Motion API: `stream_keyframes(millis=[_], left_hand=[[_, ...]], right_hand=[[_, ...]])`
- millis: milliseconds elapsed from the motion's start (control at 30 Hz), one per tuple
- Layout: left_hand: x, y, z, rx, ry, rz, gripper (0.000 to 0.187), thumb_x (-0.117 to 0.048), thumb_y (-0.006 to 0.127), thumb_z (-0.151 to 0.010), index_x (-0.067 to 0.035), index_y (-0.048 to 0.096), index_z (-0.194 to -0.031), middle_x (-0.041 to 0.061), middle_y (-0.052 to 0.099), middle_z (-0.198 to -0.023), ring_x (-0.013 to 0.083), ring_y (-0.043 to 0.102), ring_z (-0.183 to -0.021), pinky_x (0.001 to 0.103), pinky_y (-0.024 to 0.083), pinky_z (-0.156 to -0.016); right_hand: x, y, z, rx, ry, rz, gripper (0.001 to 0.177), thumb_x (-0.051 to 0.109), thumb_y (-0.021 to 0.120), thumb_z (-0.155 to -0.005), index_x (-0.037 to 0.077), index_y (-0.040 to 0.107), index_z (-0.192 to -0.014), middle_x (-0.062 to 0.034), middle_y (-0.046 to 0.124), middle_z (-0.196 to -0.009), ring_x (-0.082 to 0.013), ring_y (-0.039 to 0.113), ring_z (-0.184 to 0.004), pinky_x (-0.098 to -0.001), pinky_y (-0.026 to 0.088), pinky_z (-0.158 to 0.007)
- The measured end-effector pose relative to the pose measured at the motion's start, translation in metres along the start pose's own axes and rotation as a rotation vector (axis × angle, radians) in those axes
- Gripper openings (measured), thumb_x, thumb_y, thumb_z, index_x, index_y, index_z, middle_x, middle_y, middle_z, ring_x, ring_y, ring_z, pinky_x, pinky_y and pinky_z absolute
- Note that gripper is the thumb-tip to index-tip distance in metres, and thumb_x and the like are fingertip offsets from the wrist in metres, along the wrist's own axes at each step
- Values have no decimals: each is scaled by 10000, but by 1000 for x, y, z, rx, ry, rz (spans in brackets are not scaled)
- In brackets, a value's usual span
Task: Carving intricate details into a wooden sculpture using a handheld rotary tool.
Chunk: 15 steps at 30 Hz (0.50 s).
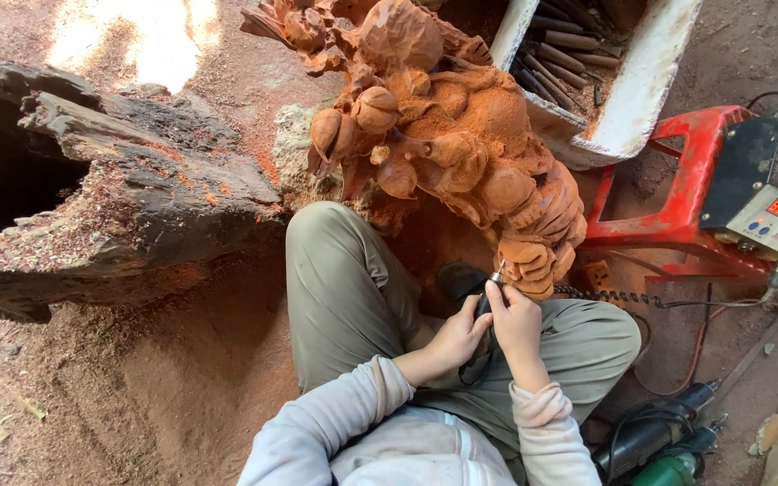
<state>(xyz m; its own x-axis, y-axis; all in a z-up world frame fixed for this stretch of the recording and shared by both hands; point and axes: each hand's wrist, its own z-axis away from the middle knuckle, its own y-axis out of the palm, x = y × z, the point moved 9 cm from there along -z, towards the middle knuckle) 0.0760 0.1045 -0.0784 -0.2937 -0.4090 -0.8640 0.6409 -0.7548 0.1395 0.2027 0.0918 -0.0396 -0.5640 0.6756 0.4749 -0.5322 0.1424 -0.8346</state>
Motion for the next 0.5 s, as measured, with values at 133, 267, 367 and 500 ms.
stream_keyframes(millis=[133, 267, 367, 500], left_hand=[[-5, -8, 0, -3, -3, -45, 410, -368, 433, -1088, -96, 435, -1394, 295, 707, -957, 483, 696, -967, 571, 549, -842], [3, -10, -4, -19, -9, -32, 370, -397, 427, -1093, -131, 462, -1348, 124, 713, -770, 316, 736, -786, 476, 572, -774], [11, -12, -10, -17, -4, -45, 368, -403, 428, -1093, -125, 465, -1331, 113, 705, -759, 281, 732, -724, 446, 578, -725], [4, -21, -8, -33, -10, -77, 366, -385, 438, -1089, -113, 480, -1330, 104, 698, -756, 258, 733, -698, 422, 583, -691]], right_hand=[[-5, 6, -3, -4, 5, -18, 447, 517, 655, -992, 136, 719, -768, -112, 713, -681, -356, 725, -849, -454, 570, -727], [-5, 9, -6, 7, 8, -26, 475, 516, 651, -993, 112, 700, -749, -135, 705, -678, -380, 719, -843, -463, 560, -735], [-1, 11, -8, 21, 14, -37, 501, 523, 643, -990, 93, 677, -735, -160, 693, -676, -407, 708, -850, -486, 546, -740], [0, 15, -13, 37, 27, -61, 531, 561, 631, -981, 97, 660, -725, -165, 683, -677, -423, 696, -865, -508, 530, -743]])
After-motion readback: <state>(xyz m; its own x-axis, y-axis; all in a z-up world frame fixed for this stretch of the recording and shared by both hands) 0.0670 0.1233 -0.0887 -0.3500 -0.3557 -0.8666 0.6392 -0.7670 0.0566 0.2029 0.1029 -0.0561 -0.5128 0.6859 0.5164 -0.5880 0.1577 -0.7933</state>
